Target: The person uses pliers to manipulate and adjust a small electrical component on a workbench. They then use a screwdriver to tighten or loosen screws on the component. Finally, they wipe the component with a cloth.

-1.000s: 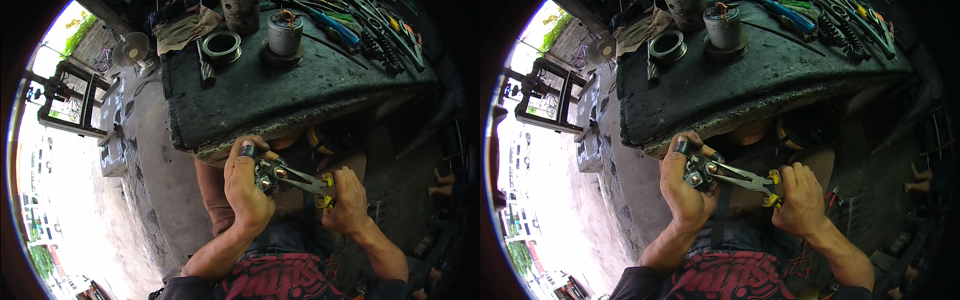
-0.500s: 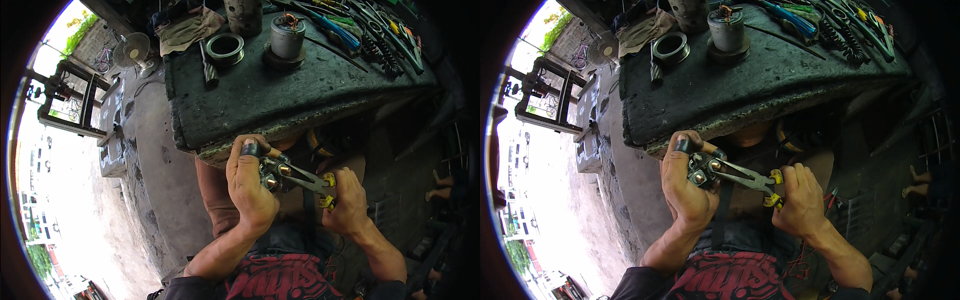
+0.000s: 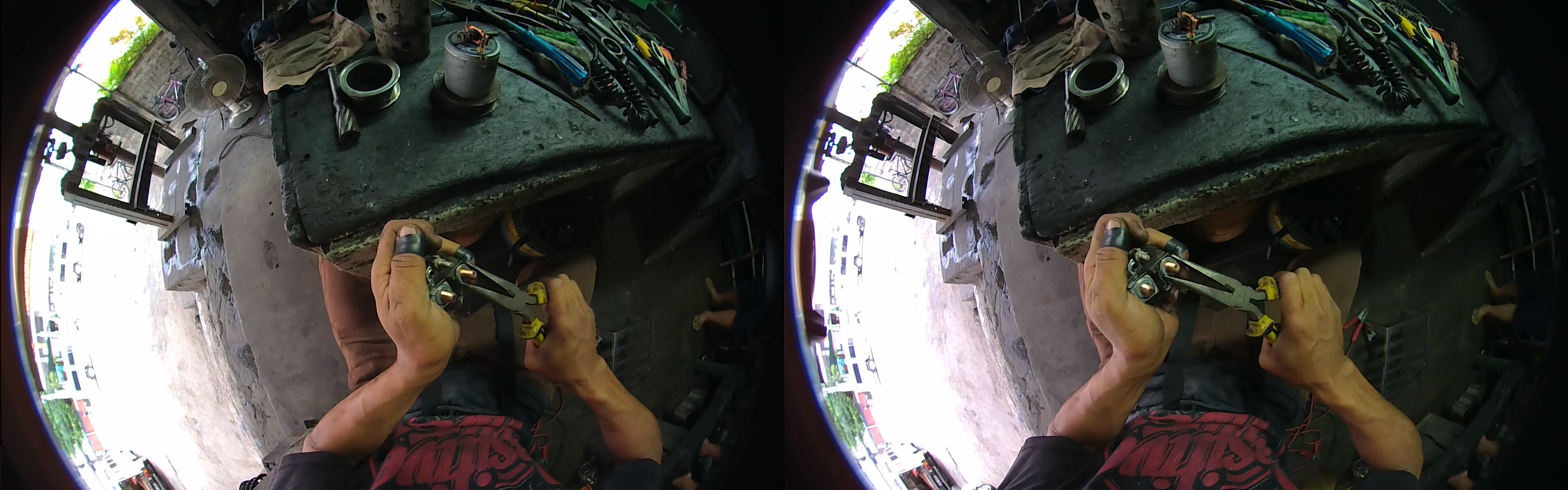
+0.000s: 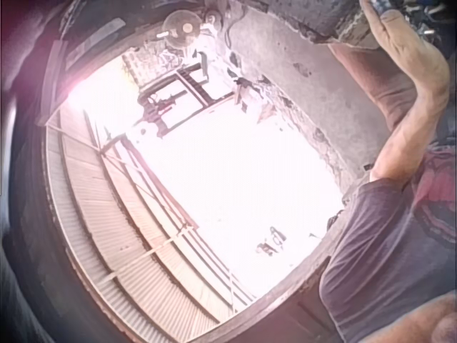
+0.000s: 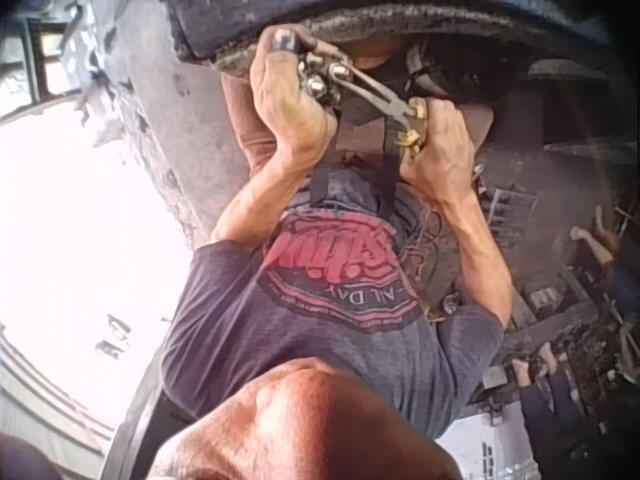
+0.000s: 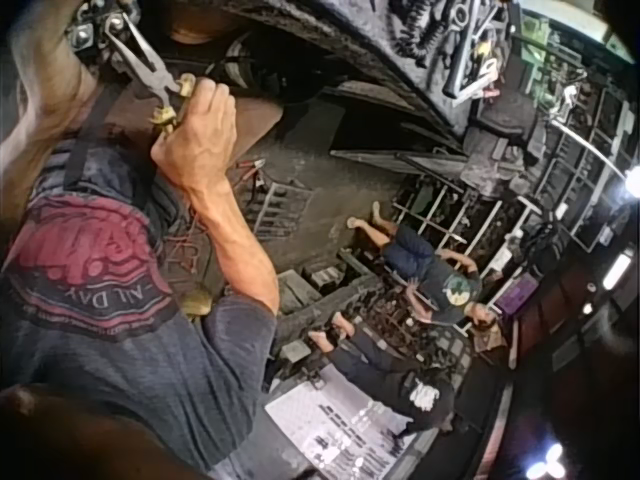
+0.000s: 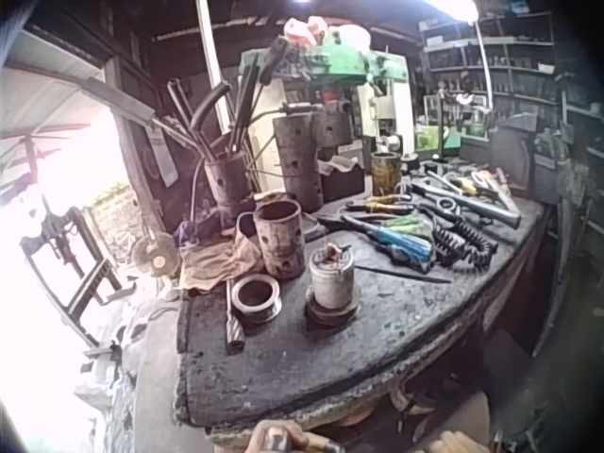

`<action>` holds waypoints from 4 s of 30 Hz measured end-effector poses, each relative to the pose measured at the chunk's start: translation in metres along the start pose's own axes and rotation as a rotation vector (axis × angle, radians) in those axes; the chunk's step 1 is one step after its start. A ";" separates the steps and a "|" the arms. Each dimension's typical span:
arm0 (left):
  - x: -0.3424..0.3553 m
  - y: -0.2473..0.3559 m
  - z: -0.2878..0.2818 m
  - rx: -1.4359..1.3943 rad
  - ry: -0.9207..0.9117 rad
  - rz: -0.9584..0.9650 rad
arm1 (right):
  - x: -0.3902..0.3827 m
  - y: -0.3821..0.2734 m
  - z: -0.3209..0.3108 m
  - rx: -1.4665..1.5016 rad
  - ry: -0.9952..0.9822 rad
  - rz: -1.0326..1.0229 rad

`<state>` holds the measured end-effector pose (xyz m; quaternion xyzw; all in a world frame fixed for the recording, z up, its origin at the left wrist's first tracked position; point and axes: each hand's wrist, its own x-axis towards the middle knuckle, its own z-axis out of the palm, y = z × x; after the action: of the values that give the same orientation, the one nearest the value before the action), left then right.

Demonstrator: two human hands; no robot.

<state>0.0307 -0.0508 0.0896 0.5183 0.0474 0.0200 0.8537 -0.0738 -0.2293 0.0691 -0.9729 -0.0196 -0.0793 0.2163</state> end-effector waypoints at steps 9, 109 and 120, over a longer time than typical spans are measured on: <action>0.001 -0.001 0.000 0.016 -0.010 0.000 | 0.001 0.001 0.002 -0.001 -0.018 0.012; 0.024 0.089 -0.092 -0.104 -0.440 -0.176 | 0.120 -0.015 -0.157 -0.226 0.120 -0.081; 0.018 0.087 -0.080 -0.023 -0.496 -0.302 | 0.197 0.029 -0.139 -0.455 -0.260 0.101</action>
<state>0.0418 0.0613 0.1292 0.4847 -0.0866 -0.2341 0.8383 0.1025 -0.3133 0.2137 -0.9983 0.0197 0.0551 -0.0086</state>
